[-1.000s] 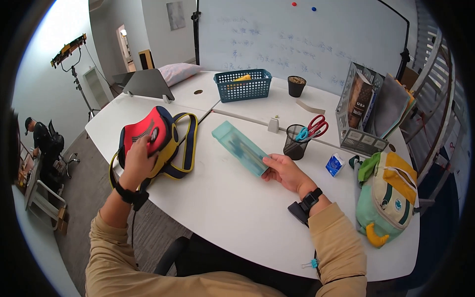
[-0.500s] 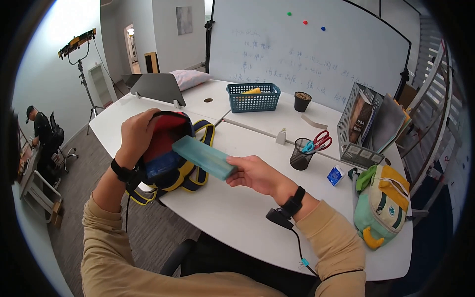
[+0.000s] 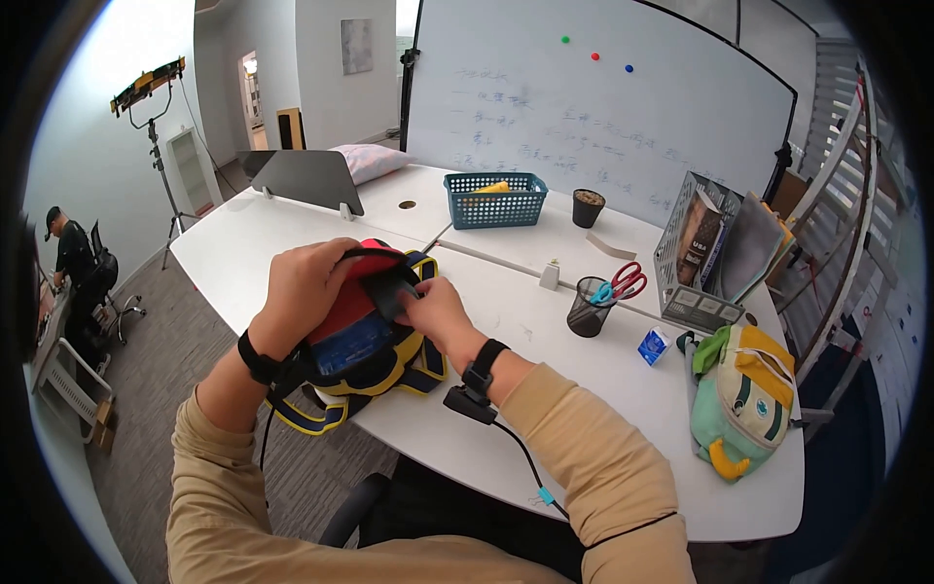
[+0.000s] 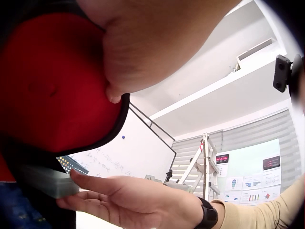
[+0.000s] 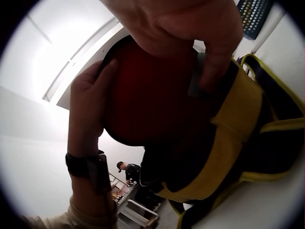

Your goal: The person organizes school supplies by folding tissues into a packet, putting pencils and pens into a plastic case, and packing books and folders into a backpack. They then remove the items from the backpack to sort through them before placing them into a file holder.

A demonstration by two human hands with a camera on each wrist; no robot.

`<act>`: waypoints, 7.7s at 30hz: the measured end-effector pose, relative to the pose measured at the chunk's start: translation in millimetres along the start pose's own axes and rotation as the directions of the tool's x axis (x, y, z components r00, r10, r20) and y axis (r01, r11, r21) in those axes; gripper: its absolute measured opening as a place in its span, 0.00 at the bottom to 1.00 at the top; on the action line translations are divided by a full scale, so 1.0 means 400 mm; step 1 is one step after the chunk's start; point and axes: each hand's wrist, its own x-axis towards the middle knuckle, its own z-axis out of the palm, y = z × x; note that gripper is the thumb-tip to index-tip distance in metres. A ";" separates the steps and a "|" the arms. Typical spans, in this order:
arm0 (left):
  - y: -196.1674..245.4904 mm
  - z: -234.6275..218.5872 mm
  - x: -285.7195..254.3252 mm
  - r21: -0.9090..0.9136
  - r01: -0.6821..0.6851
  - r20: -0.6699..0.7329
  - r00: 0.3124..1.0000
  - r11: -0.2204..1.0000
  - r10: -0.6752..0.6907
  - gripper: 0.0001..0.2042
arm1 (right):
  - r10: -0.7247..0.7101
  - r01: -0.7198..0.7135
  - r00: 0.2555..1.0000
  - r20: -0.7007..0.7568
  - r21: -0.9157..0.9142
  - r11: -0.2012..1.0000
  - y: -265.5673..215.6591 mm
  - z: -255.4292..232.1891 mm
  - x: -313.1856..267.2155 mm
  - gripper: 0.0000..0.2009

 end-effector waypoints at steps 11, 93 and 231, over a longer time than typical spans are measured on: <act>0.046 -0.017 -0.053 -0.096 0.057 0.097 0.994 0.994 -0.048 0.11 | -0.462 0.403 0.873 0.155 -0.764 0.505 0.013 -0.004 -0.071 0.08; 0.624 0.671 -0.027 -0.921 0.141 0.146 0.989 0.362 -0.012 0.06 | -0.153 0.145 0.984 -0.092 -0.083 0.986 0.263 -0.767 -0.380 0.22; 0.629 0.676 -0.050 -0.841 0.491 0.533 0.824 0.227 0.191 0.15 | -0.281 0.242 0.936 -0.214 -0.191 0.951 0.281 -0.784 -0.380 0.15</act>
